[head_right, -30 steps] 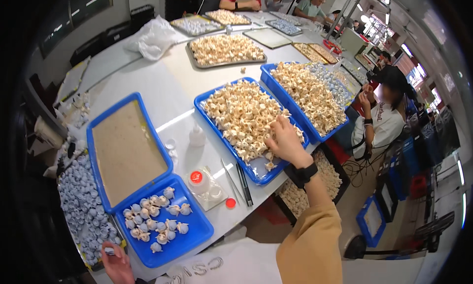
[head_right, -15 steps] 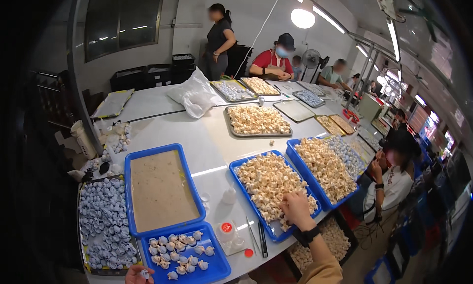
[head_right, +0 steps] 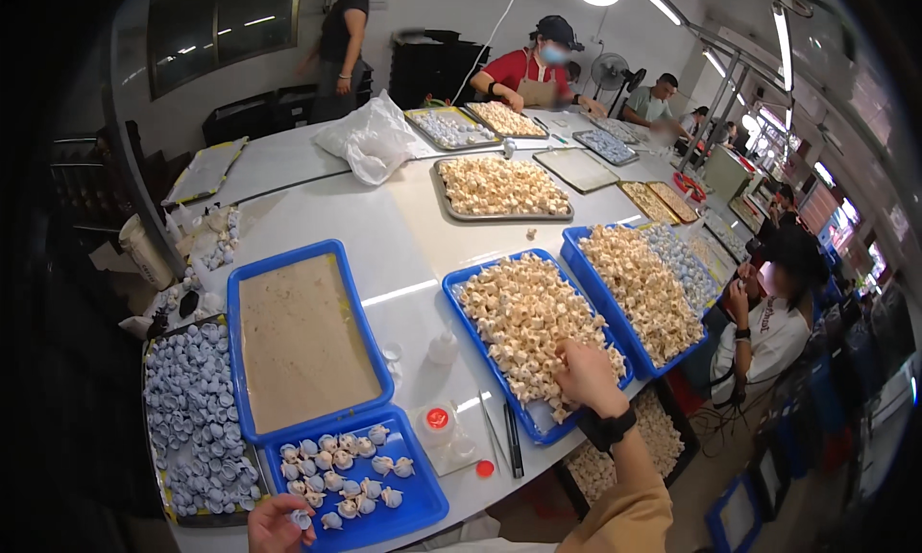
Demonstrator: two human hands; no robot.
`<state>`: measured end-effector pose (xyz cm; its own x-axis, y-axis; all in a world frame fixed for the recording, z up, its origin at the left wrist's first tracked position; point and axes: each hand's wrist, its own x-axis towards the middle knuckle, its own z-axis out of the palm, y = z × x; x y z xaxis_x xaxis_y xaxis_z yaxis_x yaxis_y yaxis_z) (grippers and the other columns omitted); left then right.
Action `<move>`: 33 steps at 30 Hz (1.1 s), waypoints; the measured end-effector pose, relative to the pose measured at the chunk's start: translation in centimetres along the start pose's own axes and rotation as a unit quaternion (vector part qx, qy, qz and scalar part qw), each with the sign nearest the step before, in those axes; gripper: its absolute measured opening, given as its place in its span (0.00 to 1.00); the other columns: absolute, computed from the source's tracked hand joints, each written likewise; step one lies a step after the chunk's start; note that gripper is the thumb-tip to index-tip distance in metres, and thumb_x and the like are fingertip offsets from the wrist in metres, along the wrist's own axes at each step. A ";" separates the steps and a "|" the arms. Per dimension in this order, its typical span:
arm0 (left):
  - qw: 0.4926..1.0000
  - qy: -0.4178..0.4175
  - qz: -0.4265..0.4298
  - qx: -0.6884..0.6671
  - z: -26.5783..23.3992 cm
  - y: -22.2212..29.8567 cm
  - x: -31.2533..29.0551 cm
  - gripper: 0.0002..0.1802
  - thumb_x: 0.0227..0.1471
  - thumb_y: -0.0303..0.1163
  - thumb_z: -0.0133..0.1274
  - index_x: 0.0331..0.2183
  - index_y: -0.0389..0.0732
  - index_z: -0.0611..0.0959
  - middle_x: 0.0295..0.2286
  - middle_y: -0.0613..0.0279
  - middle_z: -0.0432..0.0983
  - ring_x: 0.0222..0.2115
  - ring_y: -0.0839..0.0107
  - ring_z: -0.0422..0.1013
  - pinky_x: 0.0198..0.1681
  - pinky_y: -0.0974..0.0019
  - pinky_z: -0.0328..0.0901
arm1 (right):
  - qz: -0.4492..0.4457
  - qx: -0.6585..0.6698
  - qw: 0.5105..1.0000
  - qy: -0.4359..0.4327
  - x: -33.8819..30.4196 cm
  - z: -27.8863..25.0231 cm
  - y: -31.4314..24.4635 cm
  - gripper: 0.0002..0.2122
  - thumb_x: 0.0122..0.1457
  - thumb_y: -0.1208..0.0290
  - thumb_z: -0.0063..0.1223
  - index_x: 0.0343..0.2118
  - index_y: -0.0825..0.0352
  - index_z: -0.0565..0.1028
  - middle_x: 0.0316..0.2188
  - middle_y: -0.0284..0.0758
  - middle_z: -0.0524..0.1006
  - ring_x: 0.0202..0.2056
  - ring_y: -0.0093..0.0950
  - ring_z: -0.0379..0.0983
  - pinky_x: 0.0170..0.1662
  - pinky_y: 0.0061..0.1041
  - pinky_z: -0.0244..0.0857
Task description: The person assembles small decorative figures by hand. They pick up a light blue base and a beige component, apply a small amount of adhesive from a squeeze bottle, and press the parts together. The completed figures are placed into a blue tray.
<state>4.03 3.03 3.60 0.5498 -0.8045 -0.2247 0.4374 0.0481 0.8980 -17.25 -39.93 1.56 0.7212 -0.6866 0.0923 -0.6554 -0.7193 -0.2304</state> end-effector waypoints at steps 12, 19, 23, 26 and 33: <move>0.997 -0.042 -0.039 0.048 0.8 0.2 1.2 0.16 0.47 0.29 0.51 0.39 0.33 0.71 0.35 0.55 0.70 0.25 0.74 0.69 0.28 0.76 0.63 | 0.005 0.189 0.959 0.210 -1.9 -1.5 -1.8 0.09 0.47 0.81 0.50 0.33 0.69 0.72 0.32 0.37 0.68 0.29 0.28 0.68 0.31 0.22 0.63; 0.994 -0.102 -0.022 0.015 2.1 -1.7 2.5 0.20 0.49 0.41 0.51 0.36 0.33 0.72 0.33 0.53 0.65 0.32 0.72 0.66 0.28 0.72 0.66 | -0.311 0.603 0.729 -0.088 -9.8 -1.2 -17.5 0.16 0.42 0.84 0.55 0.37 0.71 0.72 0.35 0.41 0.69 0.33 0.33 0.70 0.37 0.26 0.65; 0.979 -0.201 -0.039 0.009 2.3 -1.4 3.6 0.26 0.45 0.40 0.55 0.42 0.32 0.71 0.43 0.53 0.61 0.43 0.69 0.62 0.40 0.70 0.64 | -0.272 0.665 0.684 -0.123 -9.8 1.9 -23.0 0.11 0.43 0.82 0.57 0.32 0.73 0.74 0.33 0.42 0.66 0.37 0.42 0.72 0.39 0.31 0.68; 0.980 -0.175 -0.067 -0.061 2.0 -1.3 3.0 0.26 0.47 0.40 0.53 0.44 0.32 0.68 0.42 0.55 0.61 0.42 0.71 0.63 0.43 0.69 0.62 | -0.301 0.678 0.665 -0.081 -9.3 3.7 -24.4 0.10 0.41 0.85 0.57 0.28 0.72 0.71 0.36 0.46 0.67 0.37 0.47 0.71 0.38 0.34 0.68; 0.982 -0.171 -0.069 -0.039 1.7 -2.5 3.4 0.16 0.48 0.29 0.52 0.39 0.32 0.71 0.39 0.57 0.63 0.39 0.73 0.64 0.41 0.71 0.63 | -0.349 0.477 0.806 0.034 -9.3 4.4 -23.9 0.13 0.35 0.81 0.57 0.29 0.70 0.75 0.35 0.42 0.71 0.37 0.35 0.69 0.33 0.26 0.65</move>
<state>3.62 -0.82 1.24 0.2163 -0.9575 -0.1909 0.5522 -0.0413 0.8327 -7.30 -15.83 1.93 0.8048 -0.1769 0.5666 0.3982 -0.5469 -0.7364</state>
